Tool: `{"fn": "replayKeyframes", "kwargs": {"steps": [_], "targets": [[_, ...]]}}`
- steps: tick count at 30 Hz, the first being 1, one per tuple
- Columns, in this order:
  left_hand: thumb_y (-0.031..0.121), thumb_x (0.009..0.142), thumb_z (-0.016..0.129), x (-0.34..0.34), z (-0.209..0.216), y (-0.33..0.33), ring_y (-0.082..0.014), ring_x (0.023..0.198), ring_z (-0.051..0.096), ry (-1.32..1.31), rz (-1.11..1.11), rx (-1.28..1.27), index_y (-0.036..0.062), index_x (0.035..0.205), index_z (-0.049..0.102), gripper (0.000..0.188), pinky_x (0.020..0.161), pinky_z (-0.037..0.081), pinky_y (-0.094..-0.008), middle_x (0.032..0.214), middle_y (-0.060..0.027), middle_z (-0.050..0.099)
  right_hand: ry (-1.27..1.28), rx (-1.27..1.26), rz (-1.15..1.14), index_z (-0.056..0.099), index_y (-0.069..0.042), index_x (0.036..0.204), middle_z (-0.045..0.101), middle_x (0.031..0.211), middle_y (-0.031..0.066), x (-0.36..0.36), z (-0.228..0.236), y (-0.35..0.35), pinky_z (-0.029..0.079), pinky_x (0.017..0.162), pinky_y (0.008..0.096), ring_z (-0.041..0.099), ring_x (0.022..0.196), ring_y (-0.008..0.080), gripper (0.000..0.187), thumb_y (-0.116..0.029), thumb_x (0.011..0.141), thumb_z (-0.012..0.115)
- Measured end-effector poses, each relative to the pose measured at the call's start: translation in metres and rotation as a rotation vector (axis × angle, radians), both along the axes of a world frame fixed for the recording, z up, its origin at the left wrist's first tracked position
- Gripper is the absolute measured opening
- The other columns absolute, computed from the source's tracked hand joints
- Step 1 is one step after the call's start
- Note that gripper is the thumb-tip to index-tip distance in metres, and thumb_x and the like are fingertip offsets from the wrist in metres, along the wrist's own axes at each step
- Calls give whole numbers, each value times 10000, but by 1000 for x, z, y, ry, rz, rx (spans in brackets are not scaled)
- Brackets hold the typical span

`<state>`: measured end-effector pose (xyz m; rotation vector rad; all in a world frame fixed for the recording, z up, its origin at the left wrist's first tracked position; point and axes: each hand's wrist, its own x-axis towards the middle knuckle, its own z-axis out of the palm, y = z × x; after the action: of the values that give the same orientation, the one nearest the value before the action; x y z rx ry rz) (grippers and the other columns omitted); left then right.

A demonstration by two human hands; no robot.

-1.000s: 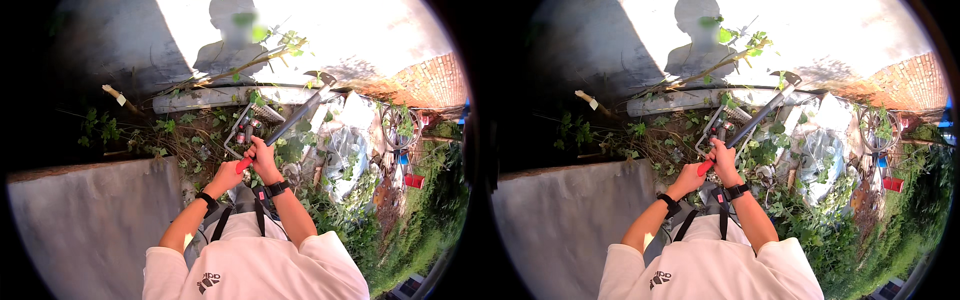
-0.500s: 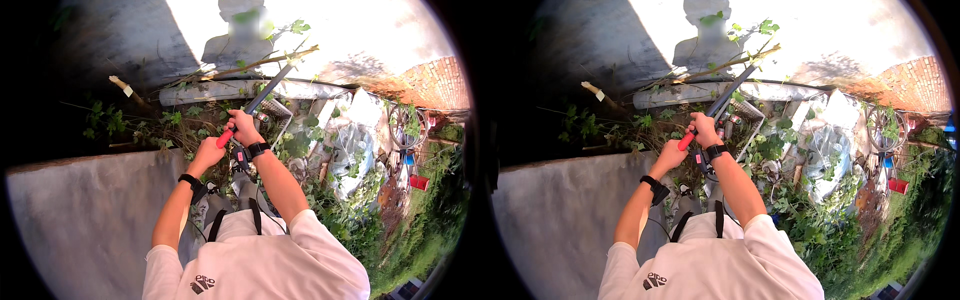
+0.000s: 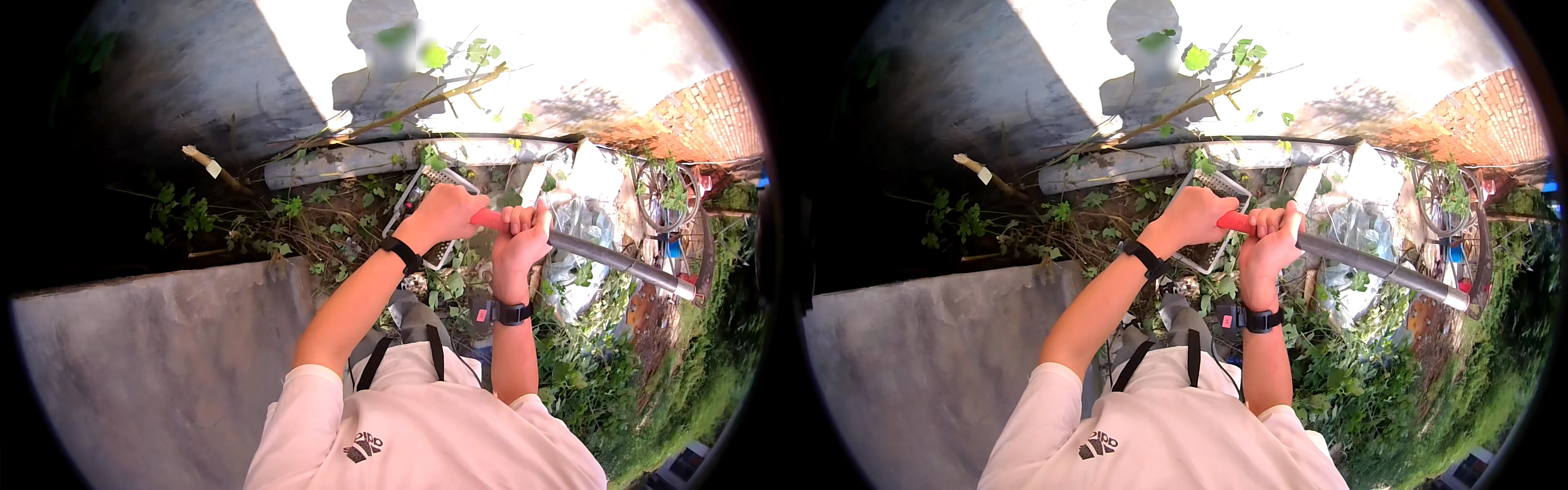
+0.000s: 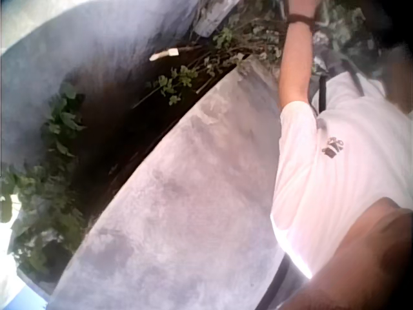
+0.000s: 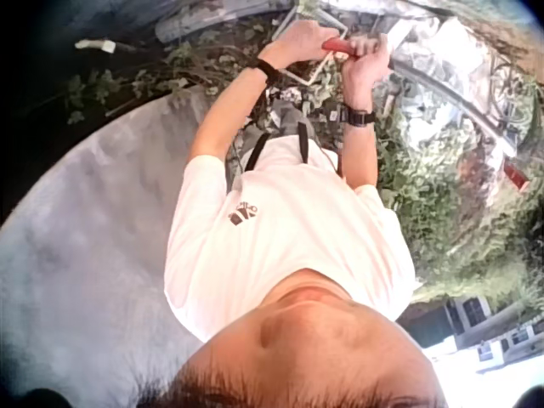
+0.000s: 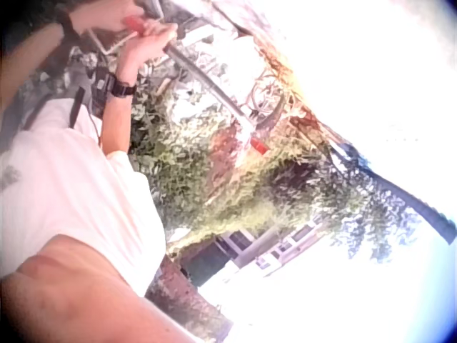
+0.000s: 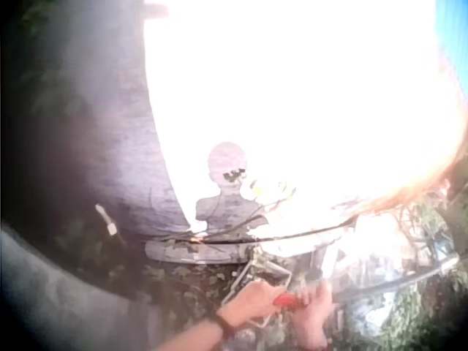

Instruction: The person clears brush and vines from a narrow outdoor passage using a scythe, pulling at the vegetation with one hand and cutting stems with the tool.

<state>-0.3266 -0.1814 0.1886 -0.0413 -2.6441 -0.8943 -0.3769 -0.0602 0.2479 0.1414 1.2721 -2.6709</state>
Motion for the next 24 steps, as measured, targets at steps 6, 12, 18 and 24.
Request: {"fn": "replayKeyframes", "kwargs": {"steps": [6, 12, 18, 24], "targets": [[106, 752, 639, 88, -38, -34, -430, 708, 637, -371, 451, 304, -5, 763, 606, 117, 624, 502, -466, 718, -237, 645, -426, 82, 404, 403, -104, 746, 326, 563, -30, 19, -80, -100, 353, 464, 291, 310, 448, 102, 265, -108, 942, 582], [137, 706, 675, 195, -79, -41, -402, 822, 691, -1029, 738, 427, -55, 878, 681, 258, 719, 538, -466, 831, -279, 681, -1057, -11, 851, 460, -60, 929, 391, 674, -8, 112, -215, -128, 419, 532, 336, 402, 558, 116, 76, -64, 960, 530], [137, 723, 674, 173, -76, -21, -394, 795, 682, -831, 406, 138, 37, 887, 694, 193, 729, 555, -477, 817, -210, 689, -951, -60, 517, 387, -121, 851, 314, 620, -32, 91, -201, -63, 421, 608, 332, 357, 561, 123, 208, -127, 956, 567], [151, 732, 668, 64, -28, -15, -375, 662, 652, -313, 142, -9, 72, 788, 604, 116, 619, 533, -476, 678, -160, 636, -307, -80, 41, 344, -143, 686, 292, 565, -41, 18, -78, -17, 367, 533, 314, 313, 498, 99, 373, -231, 1001, 525]]}}
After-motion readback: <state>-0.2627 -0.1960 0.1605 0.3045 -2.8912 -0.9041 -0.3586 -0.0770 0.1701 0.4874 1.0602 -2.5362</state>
